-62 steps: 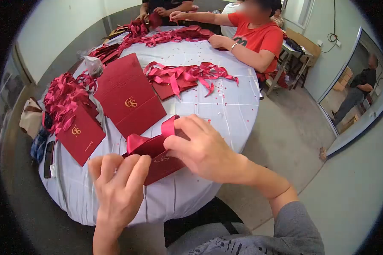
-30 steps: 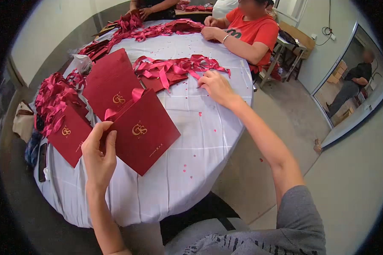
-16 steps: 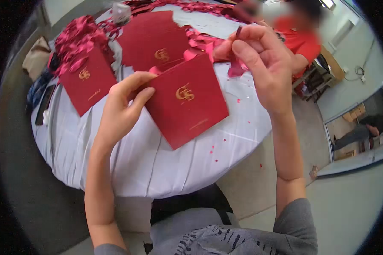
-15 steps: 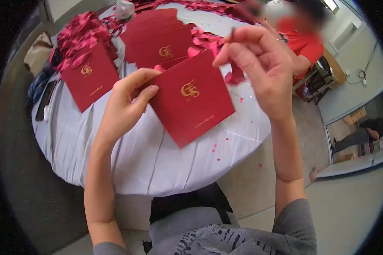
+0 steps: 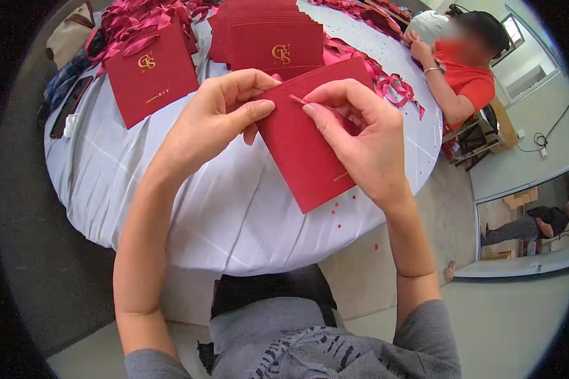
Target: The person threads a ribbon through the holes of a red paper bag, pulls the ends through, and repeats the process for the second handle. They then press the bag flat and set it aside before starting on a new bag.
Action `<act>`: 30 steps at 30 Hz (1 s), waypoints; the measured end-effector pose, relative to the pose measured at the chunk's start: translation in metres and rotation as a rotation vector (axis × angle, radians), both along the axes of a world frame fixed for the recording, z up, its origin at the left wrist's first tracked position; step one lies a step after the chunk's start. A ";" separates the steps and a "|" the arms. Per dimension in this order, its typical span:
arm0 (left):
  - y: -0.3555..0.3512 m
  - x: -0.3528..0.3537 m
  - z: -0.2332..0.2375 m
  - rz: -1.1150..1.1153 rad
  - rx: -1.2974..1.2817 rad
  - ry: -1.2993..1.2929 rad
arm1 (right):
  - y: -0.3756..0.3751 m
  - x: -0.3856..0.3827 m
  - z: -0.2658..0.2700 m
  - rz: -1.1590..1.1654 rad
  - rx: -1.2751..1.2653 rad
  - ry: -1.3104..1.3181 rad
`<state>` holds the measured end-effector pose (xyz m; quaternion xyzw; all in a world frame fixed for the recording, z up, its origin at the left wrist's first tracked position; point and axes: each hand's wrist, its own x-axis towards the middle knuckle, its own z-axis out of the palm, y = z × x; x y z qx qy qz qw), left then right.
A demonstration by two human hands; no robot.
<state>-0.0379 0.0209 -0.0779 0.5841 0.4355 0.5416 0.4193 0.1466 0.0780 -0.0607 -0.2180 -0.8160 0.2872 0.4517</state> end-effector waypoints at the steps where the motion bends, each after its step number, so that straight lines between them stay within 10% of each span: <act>1: 0.000 0.000 -0.001 -0.011 0.005 -0.016 | -0.002 0.000 0.001 -0.002 0.001 -0.001; 30: -0.010 0.012 0.009 0.048 0.002 -0.009 | -0.015 -0.002 0.006 -0.181 0.370 -0.124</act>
